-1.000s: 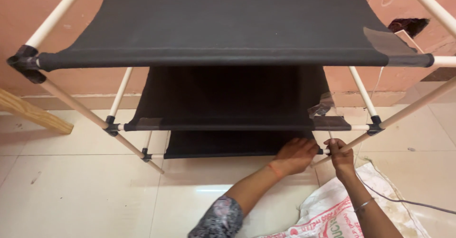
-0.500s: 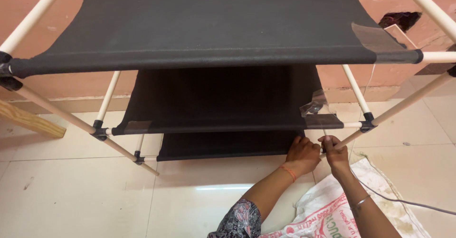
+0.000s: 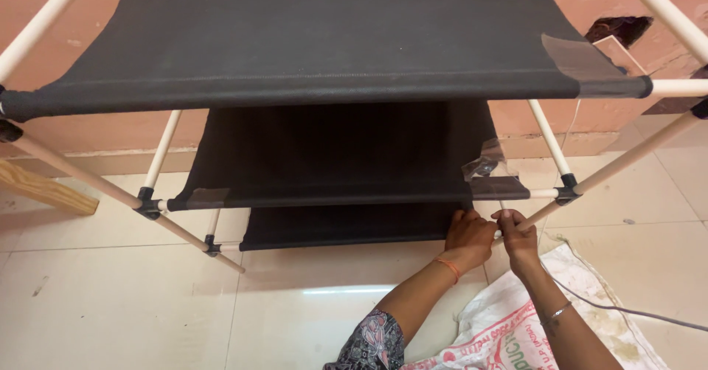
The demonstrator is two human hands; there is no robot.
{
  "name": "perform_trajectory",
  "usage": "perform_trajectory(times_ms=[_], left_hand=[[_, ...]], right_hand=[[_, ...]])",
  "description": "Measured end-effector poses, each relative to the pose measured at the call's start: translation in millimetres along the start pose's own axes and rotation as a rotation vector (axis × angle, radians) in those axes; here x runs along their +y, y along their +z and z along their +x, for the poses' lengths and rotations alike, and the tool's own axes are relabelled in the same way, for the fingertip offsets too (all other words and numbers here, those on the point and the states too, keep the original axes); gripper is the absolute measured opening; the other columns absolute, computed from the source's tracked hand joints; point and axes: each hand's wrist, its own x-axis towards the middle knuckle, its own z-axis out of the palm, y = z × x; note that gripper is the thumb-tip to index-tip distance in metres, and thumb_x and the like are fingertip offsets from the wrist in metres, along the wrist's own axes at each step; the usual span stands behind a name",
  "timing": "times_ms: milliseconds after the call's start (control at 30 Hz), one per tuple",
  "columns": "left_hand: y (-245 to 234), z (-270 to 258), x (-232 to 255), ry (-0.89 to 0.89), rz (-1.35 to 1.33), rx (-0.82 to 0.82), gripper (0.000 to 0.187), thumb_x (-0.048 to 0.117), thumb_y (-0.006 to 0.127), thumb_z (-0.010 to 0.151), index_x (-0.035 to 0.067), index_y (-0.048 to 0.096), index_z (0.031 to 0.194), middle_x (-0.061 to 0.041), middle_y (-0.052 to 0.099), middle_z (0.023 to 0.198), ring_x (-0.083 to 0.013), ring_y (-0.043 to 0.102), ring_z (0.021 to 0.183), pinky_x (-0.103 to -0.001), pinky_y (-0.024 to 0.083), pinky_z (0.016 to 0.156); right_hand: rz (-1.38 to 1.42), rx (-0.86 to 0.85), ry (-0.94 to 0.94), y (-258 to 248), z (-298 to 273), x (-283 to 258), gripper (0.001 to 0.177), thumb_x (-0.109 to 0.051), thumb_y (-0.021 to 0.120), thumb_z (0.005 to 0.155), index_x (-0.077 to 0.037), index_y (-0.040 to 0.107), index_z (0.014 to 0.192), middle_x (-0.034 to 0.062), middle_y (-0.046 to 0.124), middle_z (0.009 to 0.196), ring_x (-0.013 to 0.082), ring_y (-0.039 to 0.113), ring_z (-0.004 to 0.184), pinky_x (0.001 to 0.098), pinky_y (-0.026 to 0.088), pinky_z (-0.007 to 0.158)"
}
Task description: The person assembles a three-tier fabric shelf by inserting white tubular poles into black plastic connectors and securing the fabric shelves. The person repeatedly adjusts the frame and shelves to ensure stability.
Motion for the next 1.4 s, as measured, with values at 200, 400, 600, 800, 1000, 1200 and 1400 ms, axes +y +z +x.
perform_trajectory(times_ms=[200, 400, 600, 800, 1000, 1200, 1400], left_hand=[[8, 1, -2, 0.025, 0.050, 0.033, 0.026, 0.003, 0.068, 0.081, 0.013, 0.076, 0.104, -0.005, 0.075, 0.103, -0.0222, 0.058, 0.116, -0.041, 0.036, 0.102], [8, 1, -1, 0.029, 0.044, 0.011, 0.028, 0.001, 0.067, 0.080, 0.013, 0.076, 0.103, -0.005, 0.075, 0.102, -0.0228, 0.058, 0.116, -0.042, 0.035, 0.102], [8, 2, 0, 0.027, 0.005, 0.037, 0.031, 0.001, 0.067, 0.080, 0.014, 0.076, 0.106, -0.006, 0.075, 0.102, -0.0241, 0.058, 0.113, -0.043, 0.036, 0.101], [9, 5, -1, 0.011, 0.020, 0.000, 0.018, 0.006, 0.068, 0.084, 0.011, 0.076, 0.100, -0.006, 0.075, 0.102, -0.0244, 0.058, 0.115, -0.041, 0.038, 0.100], [13, 8, -1, -0.007, 0.022, 0.001, 0.018, 0.006, 0.069, 0.083, 0.011, 0.076, 0.099, -0.006, 0.074, 0.101, -0.0250, 0.057, 0.114, -0.042, 0.037, 0.100], [14, 8, -2, -0.007, 0.015, 0.027, 0.022, 0.004, 0.069, 0.080, 0.012, 0.075, 0.100, -0.005, 0.075, 0.102, -0.0254, 0.057, 0.117, -0.043, 0.037, 0.100], [8, 8, 1, -0.028, 0.006, -0.015, 0.023, 0.003, 0.069, 0.079, 0.013, 0.074, 0.099, -0.006, 0.074, 0.105, -0.0254, 0.057, 0.117, -0.044, 0.037, 0.103]], right_hand=[[0.074, 0.029, 0.024, 1, 1, 5, 0.030, -0.029, 0.057, 0.108, -0.003, 0.070, 0.100, 0.0010, 0.058, 0.077, 0.0107, 0.050, 0.074, 0.0277, 0.042, 0.068], [0.062, 0.081, 0.087, 2, 6, 9, 0.029, -0.028, 0.057, 0.107, -0.003, 0.071, 0.100, 0.0017, 0.059, 0.078, 0.0118, 0.051, 0.075, 0.0281, 0.043, 0.068], [0.068, 0.082, 0.107, 2, 7, 9, 0.028, -0.027, 0.058, 0.107, -0.003, 0.071, 0.099, 0.0015, 0.057, 0.078, 0.0118, 0.049, 0.075, 0.0283, 0.041, 0.068], [0.100, 0.072, 0.115, 2, 4, 4, 0.028, -0.027, 0.058, 0.106, -0.004, 0.071, 0.097, -0.0004, 0.052, 0.075, 0.0118, 0.048, 0.072, 0.0287, 0.041, 0.066], [0.119, 0.059, 0.141, 1, 2, 0, 0.028, -0.027, 0.058, 0.106, -0.004, 0.070, 0.097, -0.0002, 0.051, 0.075, 0.0121, 0.046, 0.072, 0.0291, 0.041, 0.066], [0.099, 0.082, 0.179, 5, 3, 2, 0.028, -0.027, 0.058, 0.105, -0.003, 0.070, 0.097, 0.0011, 0.055, 0.076, 0.0123, 0.048, 0.073, 0.0291, 0.042, 0.066], [0.088, 0.065, 0.123, 6, 3, 2, 0.028, -0.027, 0.059, 0.105, -0.003, 0.071, 0.098, 0.0012, 0.058, 0.077, 0.0122, 0.049, 0.073, 0.0290, 0.042, 0.066]])
